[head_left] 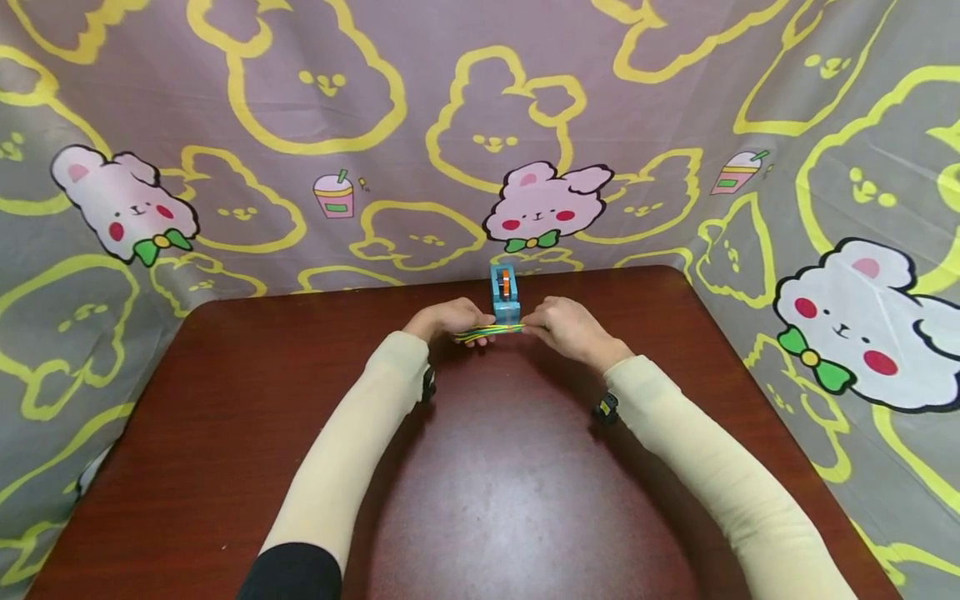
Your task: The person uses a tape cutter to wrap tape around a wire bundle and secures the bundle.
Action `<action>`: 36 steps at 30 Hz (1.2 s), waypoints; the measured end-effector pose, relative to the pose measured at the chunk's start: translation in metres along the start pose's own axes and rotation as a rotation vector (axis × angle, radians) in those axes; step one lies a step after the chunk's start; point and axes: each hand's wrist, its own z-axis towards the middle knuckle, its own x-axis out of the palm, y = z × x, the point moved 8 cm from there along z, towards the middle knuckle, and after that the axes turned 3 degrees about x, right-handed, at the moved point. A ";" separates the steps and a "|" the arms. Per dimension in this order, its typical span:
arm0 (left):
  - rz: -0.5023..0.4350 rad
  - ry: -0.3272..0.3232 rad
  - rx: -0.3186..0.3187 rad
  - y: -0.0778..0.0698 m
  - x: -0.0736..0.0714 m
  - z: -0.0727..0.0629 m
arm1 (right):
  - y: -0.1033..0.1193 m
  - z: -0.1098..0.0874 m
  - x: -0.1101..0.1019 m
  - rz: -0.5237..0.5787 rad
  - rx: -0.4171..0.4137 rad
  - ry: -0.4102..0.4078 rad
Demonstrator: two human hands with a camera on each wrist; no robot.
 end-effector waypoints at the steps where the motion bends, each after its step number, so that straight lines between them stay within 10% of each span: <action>1: 0.006 0.001 0.005 -0.001 0.000 0.000 | 0.001 0.000 0.000 -0.011 -0.008 -0.008; 14: 0.145 -0.127 0.162 -0.011 -0.005 -0.010 | -0.008 0.000 -0.001 0.032 0.080 -0.023; 22: 0.200 -0.282 0.280 -0.019 -0.006 -0.021 | -0.031 0.004 0.004 0.328 0.325 0.048; 36: 0.736 -0.572 0.490 -0.036 0.001 -0.042 | -0.056 0.017 0.027 0.672 0.502 0.286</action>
